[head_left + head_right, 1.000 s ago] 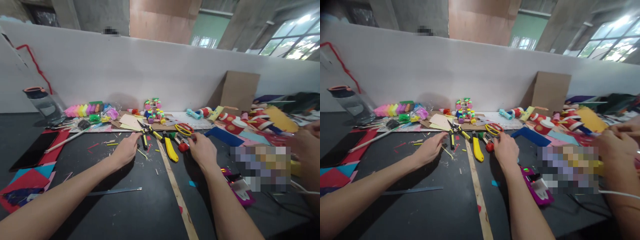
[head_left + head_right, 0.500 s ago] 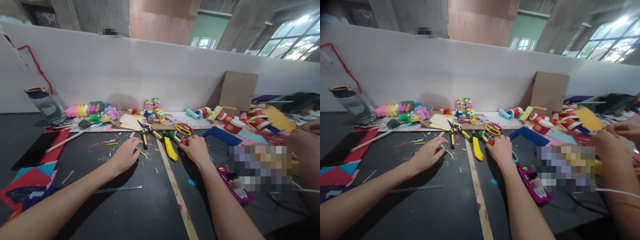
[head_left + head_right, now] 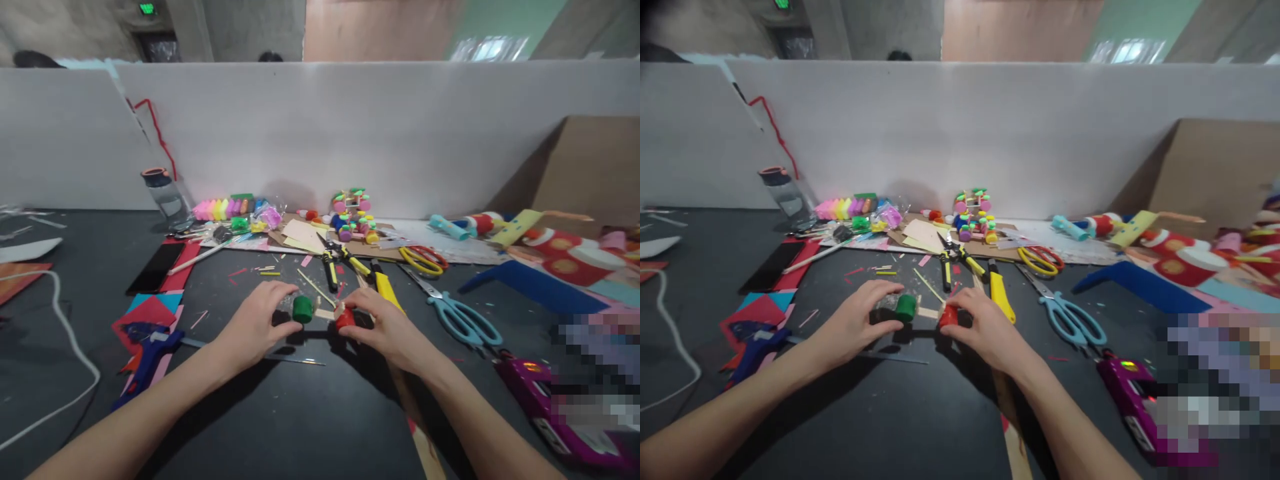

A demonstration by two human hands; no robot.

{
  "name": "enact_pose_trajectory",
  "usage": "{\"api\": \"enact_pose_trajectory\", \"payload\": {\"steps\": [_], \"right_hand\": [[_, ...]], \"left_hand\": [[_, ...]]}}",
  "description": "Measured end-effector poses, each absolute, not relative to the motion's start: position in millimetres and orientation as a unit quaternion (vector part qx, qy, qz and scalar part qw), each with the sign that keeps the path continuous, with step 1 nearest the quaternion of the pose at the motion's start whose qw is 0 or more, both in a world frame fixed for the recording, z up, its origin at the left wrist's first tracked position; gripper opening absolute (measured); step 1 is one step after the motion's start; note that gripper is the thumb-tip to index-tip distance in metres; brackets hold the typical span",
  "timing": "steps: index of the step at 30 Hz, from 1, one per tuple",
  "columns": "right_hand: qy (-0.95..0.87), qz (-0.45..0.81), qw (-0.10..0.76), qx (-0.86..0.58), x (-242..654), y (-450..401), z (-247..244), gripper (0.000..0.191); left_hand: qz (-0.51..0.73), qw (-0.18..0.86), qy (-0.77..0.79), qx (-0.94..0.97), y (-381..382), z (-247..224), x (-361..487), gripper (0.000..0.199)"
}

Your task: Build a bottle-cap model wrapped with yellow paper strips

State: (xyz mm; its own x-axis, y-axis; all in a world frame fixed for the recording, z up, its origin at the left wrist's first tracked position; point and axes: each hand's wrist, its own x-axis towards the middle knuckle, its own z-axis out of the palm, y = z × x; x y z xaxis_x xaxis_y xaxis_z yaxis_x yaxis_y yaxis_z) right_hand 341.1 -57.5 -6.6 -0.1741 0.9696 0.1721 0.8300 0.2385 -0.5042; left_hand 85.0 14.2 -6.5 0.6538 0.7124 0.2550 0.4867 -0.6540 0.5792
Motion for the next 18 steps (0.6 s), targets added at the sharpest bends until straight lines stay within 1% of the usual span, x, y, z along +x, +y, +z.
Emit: {"api": "enact_pose_trajectory", "payload": {"steps": [3,5,7,10,11,15,18], "right_hand": [[-0.771,0.166,0.205,-0.580,322.6,-52.1,-17.7,0.025],[-0.778,0.169,0.188,-0.576,313.9,-49.5,-21.1,0.024],[-0.782,0.166,0.177,-0.574,308.6,-48.5,-21.8,0.029],[-0.786,0.159,0.175,-0.571,306.1,-49.8,-20.6,0.043],[-0.788,0.157,0.177,-0.569,306.0,-50.7,-20.2,0.043],[-0.796,0.149,0.197,-0.552,304.6,-53.9,-20.9,0.028],[-0.802,0.145,0.220,-0.535,301.8,-54.1,-23.6,0.020]], "left_hand": [[0.200,0.236,0.342,0.888,10.4,-14.9,74.6,0.033],[0.187,0.234,0.344,0.890,8.8,-21.4,70.8,0.028],[0.183,0.234,0.347,0.890,7.8,-26.3,68.6,0.027],[0.185,0.235,0.347,0.889,6.9,-29.5,67.1,0.029],[0.187,0.235,0.347,0.889,6.7,-29.9,67.1,0.029],[0.193,0.236,0.342,0.889,5.4,-31.0,69.0,0.029],[0.196,0.236,0.335,0.891,4.3,-32.5,70.9,0.024]]}}
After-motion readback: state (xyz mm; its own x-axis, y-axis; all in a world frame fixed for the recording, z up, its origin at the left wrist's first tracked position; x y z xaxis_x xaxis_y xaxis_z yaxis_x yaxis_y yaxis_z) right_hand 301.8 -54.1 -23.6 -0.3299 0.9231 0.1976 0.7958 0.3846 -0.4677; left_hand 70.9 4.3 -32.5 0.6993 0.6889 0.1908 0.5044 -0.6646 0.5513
